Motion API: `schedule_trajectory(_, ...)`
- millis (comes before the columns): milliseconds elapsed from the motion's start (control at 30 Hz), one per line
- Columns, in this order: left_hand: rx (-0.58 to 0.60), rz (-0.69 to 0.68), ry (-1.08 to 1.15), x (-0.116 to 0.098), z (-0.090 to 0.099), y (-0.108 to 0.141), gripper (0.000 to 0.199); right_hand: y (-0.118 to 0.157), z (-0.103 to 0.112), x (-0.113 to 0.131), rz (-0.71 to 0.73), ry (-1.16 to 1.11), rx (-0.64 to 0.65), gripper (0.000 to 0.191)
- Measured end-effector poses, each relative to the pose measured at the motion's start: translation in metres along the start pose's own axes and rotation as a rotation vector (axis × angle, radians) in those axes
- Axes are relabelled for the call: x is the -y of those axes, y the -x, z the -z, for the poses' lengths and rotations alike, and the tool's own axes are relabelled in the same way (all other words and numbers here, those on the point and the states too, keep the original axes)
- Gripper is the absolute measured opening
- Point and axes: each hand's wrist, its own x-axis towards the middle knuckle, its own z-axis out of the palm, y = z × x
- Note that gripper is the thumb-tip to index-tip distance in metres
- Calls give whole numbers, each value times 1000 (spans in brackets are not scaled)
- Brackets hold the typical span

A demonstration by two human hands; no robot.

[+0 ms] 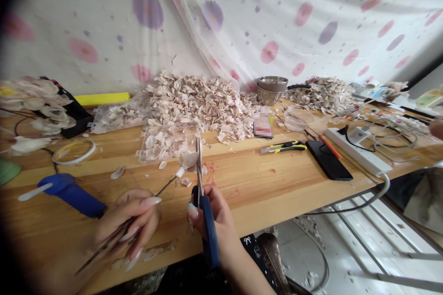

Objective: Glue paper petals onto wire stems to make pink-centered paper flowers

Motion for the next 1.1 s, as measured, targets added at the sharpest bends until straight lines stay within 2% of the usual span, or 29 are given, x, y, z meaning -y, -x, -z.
schedule_trajectory(233, 2, -3, 23, 0, 2, 0, 55, 1, -3, 12, -53, 44, 24, 48)
schedule_trajectory(767, -34, 8, 26, 1, 2, -1, 55, 2, -6, 34, -95, 163, -10, 50)
schedule_trajectory(1100, -84, -48, -35, -3, 3, 1, 50, 4, 4, 31, -145, 144, 20, 47)
